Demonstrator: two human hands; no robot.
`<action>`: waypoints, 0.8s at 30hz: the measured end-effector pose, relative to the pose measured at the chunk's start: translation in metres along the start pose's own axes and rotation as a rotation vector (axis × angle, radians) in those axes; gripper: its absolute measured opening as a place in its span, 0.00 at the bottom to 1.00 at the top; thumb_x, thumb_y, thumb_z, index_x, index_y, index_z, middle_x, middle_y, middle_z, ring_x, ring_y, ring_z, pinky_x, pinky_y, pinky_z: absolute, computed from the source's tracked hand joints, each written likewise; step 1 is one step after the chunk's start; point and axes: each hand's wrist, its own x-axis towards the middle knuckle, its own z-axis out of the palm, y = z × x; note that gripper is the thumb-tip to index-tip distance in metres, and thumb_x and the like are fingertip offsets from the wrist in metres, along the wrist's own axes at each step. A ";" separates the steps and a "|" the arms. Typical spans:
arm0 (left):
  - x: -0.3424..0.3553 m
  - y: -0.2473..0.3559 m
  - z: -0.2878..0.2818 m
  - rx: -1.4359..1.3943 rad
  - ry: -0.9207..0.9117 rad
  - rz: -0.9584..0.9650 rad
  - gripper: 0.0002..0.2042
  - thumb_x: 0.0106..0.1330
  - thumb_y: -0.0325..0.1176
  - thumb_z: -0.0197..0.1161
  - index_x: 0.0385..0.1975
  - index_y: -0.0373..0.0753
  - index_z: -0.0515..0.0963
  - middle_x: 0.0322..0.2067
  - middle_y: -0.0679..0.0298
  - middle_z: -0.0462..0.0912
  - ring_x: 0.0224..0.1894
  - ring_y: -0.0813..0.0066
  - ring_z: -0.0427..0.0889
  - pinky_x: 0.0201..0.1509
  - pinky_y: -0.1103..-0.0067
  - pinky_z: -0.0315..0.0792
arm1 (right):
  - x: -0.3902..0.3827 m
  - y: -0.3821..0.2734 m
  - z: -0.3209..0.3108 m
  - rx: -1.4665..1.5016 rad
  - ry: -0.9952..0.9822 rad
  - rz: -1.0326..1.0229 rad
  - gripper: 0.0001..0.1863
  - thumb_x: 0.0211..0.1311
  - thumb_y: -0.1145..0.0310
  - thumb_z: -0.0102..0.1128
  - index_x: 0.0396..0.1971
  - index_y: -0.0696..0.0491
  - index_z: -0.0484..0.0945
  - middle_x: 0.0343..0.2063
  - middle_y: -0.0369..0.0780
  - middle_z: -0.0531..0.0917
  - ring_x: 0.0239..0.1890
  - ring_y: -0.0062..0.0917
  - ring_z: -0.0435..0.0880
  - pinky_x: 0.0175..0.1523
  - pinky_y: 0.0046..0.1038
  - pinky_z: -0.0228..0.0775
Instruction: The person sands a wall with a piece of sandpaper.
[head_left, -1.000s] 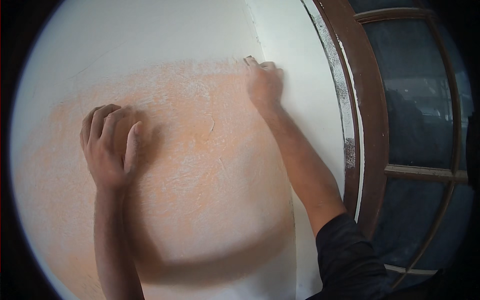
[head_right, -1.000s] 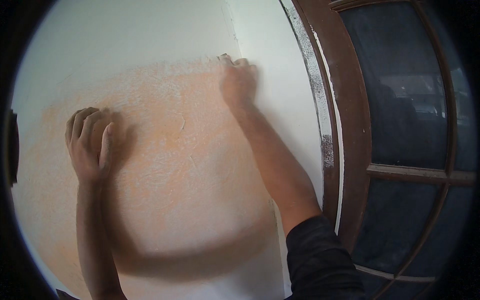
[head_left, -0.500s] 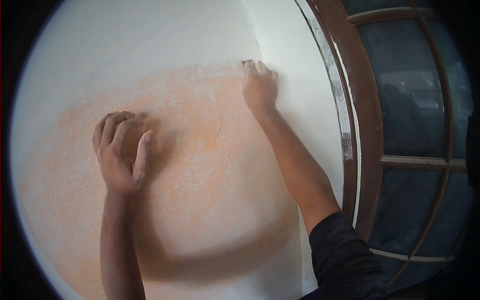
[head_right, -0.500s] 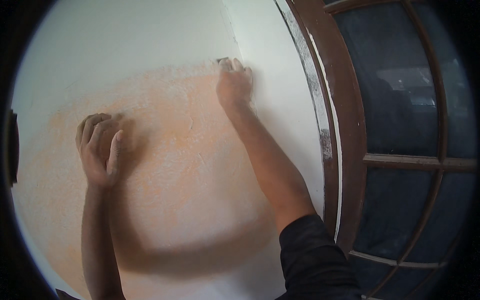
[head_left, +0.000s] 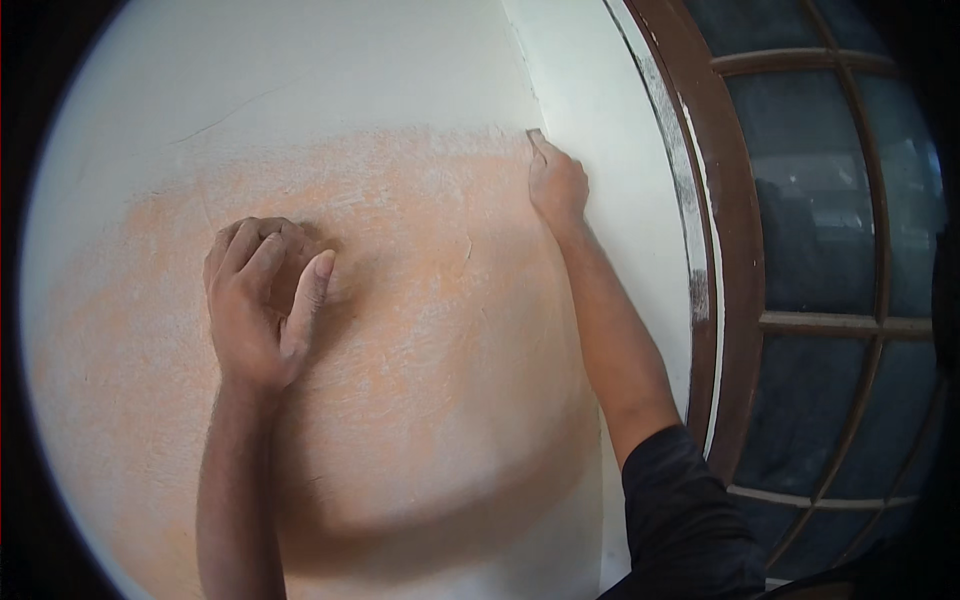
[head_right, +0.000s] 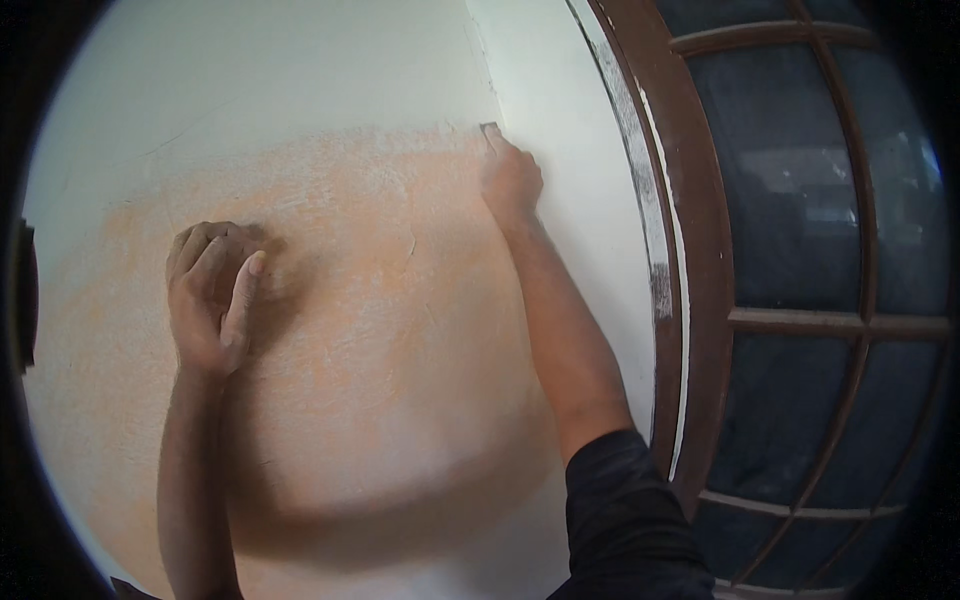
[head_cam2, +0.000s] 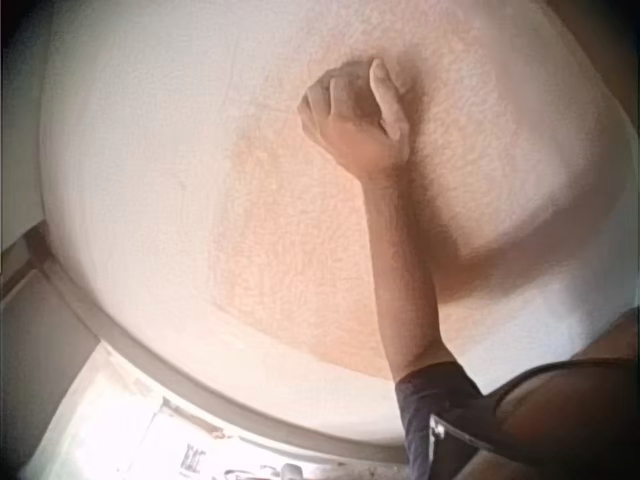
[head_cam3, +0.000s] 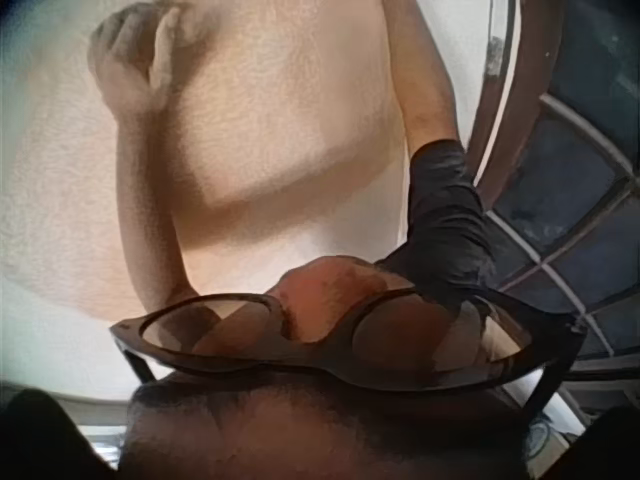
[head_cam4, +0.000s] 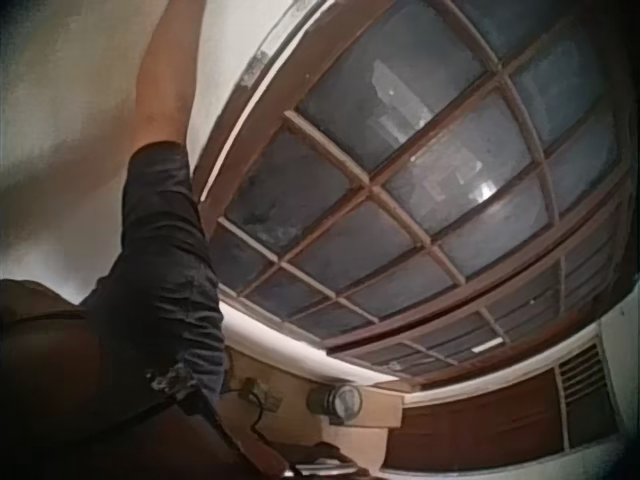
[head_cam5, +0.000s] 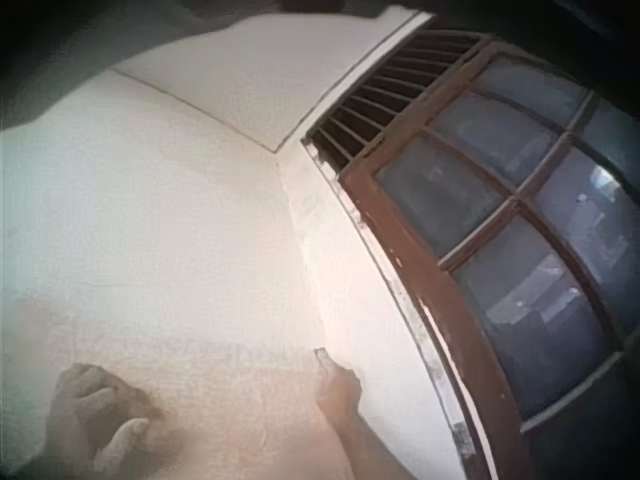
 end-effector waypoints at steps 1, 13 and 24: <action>0.005 0.001 0.005 -0.004 0.006 0.003 0.13 0.65 0.39 0.69 0.34 0.34 0.83 0.39 0.55 0.84 0.48 0.55 0.78 0.58 0.63 0.68 | 0.006 0.015 0.012 0.127 0.081 -0.066 0.19 0.75 0.64 0.52 0.60 0.43 0.84 0.47 0.49 0.88 0.49 0.48 0.87 0.57 0.42 0.79; 0.003 -0.001 0.009 0.022 -0.066 0.012 0.09 0.67 0.31 0.67 0.39 0.32 0.83 0.46 0.51 0.84 0.53 0.52 0.78 0.61 0.65 0.70 | 0.033 0.046 0.020 0.249 0.101 -0.292 0.19 0.74 0.60 0.53 0.60 0.41 0.84 0.47 0.51 0.87 0.49 0.50 0.86 0.55 0.44 0.79; 0.008 0.006 0.008 0.296 0.022 0.197 0.08 0.62 0.33 0.68 0.36 0.36 0.83 0.40 0.55 0.84 0.49 0.53 0.81 0.57 0.63 0.70 | -0.078 -0.147 -0.027 0.181 -0.072 -0.340 0.23 0.71 0.70 0.52 0.65 0.45 0.78 0.32 0.48 0.88 0.36 0.43 0.91 0.43 0.47 0.84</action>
